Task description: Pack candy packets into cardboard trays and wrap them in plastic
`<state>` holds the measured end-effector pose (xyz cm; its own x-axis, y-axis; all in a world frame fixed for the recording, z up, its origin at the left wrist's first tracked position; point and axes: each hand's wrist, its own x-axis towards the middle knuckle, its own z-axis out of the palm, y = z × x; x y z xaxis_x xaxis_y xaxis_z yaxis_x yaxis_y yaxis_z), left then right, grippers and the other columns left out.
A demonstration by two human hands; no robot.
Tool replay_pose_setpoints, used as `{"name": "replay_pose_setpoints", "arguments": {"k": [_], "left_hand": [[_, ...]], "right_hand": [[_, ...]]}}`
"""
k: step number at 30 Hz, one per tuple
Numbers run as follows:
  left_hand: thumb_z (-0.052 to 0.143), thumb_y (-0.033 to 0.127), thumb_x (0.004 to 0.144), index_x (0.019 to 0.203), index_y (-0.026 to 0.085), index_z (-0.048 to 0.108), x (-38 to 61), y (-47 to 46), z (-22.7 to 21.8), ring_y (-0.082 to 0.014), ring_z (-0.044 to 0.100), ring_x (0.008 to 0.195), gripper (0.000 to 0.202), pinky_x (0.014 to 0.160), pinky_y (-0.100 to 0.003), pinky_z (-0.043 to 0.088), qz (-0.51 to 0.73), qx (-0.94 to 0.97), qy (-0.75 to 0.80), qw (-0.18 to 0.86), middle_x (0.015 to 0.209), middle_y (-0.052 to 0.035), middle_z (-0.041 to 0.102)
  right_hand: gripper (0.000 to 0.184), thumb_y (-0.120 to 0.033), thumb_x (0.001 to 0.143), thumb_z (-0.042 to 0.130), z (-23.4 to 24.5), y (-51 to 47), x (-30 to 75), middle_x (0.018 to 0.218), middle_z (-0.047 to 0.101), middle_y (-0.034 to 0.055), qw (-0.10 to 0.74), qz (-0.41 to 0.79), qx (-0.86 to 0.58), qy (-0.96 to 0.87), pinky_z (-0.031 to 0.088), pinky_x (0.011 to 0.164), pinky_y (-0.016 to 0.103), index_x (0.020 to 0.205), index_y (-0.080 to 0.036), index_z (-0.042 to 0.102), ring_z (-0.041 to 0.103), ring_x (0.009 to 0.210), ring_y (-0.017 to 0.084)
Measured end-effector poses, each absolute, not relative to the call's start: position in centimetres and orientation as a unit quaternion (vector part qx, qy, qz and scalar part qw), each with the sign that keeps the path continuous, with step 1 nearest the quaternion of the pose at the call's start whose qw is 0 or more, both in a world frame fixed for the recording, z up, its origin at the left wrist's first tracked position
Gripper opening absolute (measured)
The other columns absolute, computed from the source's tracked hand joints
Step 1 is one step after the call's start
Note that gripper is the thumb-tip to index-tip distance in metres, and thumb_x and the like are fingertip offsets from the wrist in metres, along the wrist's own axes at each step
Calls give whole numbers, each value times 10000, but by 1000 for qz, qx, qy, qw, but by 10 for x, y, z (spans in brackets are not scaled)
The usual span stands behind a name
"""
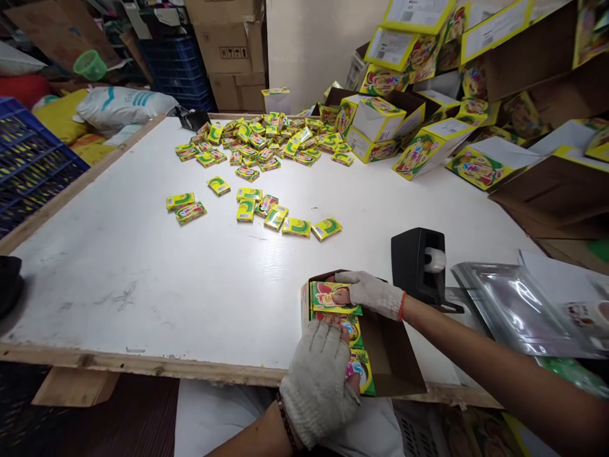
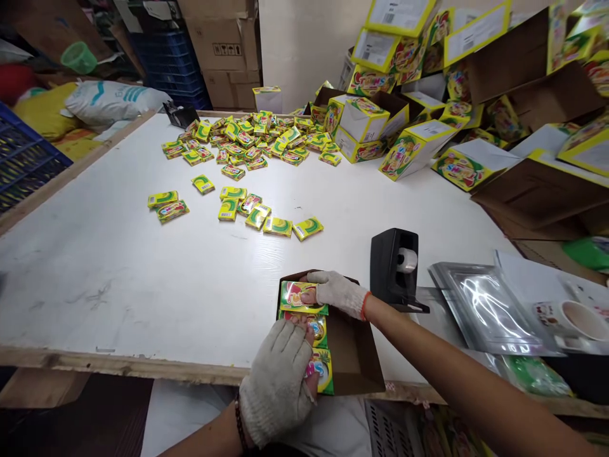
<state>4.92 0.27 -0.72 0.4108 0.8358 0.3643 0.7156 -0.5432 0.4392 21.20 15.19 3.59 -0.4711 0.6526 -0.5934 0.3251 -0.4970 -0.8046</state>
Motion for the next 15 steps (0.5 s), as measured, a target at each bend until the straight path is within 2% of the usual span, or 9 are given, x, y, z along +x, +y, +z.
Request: {"name": "replay_pose_setpoints", "arguments": {"k": [2, 4, 6, 8, 11, 13, 15], "left_hand": [[558, 377, 879, 1390, 53, 550, 49, 3, -7, -363, 558, 1280, 605, 1157, -532, 413, 281, 829, 467, 127, 1357, -203, 624], [566, 374, 869, 1387, 63, 556, 51, 4, -5, -363, 567, 1263, 604, 1159, -541, 409, 280, 825, 469, 143, 1346, -201, 631], [568, 371, 866, 1380, 63, 561, 52, 5, -3, -368, 569, 1259, 598, 1159, -551, 405, 281, 823, 471, 149, 1347, -205, 628], [565, 369, 874, 1375, 80, 564, 50, 6, -1, -373, 565, 1264, 579, 1154, -568, 399, 292, 821, 466, 154, 1339, -210, 628], [528, 338, 915, 1374, 154, 560, 37, 8, 1, -328, 588, 1241, 496, 1127, -543, 430, 379, 800, 424, 189, 1300, -182, 648], [502, 328, 948, 1371, 205, 552, 24, 14, -3, -281, 581, 1257, 444, 1116, -487, 450, 469, 728, 441, 234, 1324, -151, 631], [492, 382, 967, 1401, 221, 519, 14, 26, -11, -271, 514, 1344, 463, 1148, -463, 417, 534, 605, 512, 295, 1426, -141, 559]], "right_hand": [[546, -487, 597, 839, 41, 147, 205, 996, 750, 72, 111, 640, -555, -520, 549, 836, 368, 1018, -174, 691, 683, 934, 258], [413, -480, 688, 783, 49, 140, 199, 967, 744, 70, 62, 515, -618, -590, 534, 795, 367, 987, -209, 696, 673, 914, 265], [299, -425, 792, 692, 54, 132, 194, 991, 725, 91, 14, 379, -648, -661, 511, 810, 381, 1009, -220, 687, 657, 926, 274], [242, -345, 849, 606, 55, 126, 191, 1063, 693, 123, 7, 301, -641, -706, 489, 863, 394, 1036, -203, 663, 639, 973, 279], [288, -336, 862, 579, 47, 118, 196, 1064, 674, 117, 56, 336, -635, -693, 494, 874, 379, 1114, -199, 607, 635, 965, 257], [419, -427, 886, 553, 38, 112, 209, 1031, 678, 90, 135, 387, -654, -636, 520, 837, 368, 1243, -211, 523, 645, 915, 237], [535, -504, 952, 413, 27, 102, 222, 1045, 677, 89, 206, 405, -657, -601, 543, 820, 378, 1399, -211, 385, 657, 901, 230]]}}
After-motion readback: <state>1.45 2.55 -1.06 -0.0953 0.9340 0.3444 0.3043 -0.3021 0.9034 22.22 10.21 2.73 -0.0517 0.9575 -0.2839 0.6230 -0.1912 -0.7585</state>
